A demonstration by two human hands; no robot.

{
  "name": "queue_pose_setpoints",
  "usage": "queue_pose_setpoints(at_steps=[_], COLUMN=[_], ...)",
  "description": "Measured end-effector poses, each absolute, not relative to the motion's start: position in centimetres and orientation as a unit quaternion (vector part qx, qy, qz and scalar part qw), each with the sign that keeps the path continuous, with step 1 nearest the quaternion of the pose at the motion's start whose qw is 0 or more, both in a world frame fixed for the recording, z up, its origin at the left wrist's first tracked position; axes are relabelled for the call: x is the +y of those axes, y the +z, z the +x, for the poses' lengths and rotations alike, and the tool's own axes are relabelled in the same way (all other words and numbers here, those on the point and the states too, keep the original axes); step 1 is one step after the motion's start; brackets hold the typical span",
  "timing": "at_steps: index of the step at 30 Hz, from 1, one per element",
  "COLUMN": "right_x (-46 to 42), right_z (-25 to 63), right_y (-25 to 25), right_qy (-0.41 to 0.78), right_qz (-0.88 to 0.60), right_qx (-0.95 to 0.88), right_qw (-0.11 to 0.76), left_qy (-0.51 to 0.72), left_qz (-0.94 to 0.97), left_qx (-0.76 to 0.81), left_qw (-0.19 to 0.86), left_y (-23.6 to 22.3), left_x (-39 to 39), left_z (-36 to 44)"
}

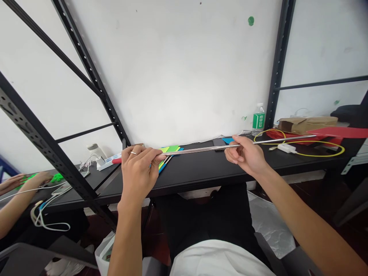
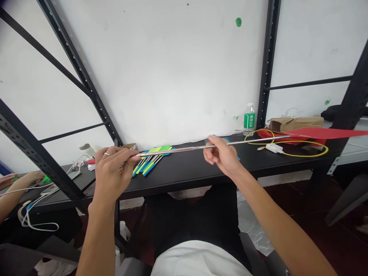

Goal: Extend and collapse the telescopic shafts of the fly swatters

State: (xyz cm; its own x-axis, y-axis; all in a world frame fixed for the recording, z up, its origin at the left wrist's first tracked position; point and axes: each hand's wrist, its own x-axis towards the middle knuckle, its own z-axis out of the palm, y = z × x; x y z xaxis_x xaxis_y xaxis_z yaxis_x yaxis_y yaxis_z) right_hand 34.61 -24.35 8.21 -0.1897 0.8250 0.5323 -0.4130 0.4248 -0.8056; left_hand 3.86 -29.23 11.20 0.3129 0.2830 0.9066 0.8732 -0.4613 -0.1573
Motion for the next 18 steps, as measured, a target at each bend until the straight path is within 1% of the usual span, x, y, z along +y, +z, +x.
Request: queue_pose_setpoints(at_steps=[9,11,14,16,18], right_x=[-24.0,-24.1,-24.4,-24.7,-25.1], right_z=[35.2,35.1,34.7,34.3,33.9], right_y=[7.8,8.0,8.3,8.4,8.5], right_qy=[0.509,0.512,0.518,0.54,0.574], right_qz=[-0.17,-0.171,-0.177,-0.174,-0.166], right_qx=[-0.594,-0.593,-0.58,-0.556,-0.529], right_qw=[0.6,0.598,0.603,0.608,0.603], left_qy=[-0.421,-0.45,-0.538,-0.598,-0.609], left_qz=[-0.746,-0.728,-0.679,-0.66,-0.691], left_qx=[-0.4,-0.397,-0.372,-0.347,-0.342], left_qw=[0.325,0.332,0.334,0.294,0.186], left_y=[11.5,11.5,11.4,11.2,11.0], left_x=[-29.5,-29.7,-30.1,-30.5,-30.7], left_z=[3.9,4.1,4.7,5.3,5.9])
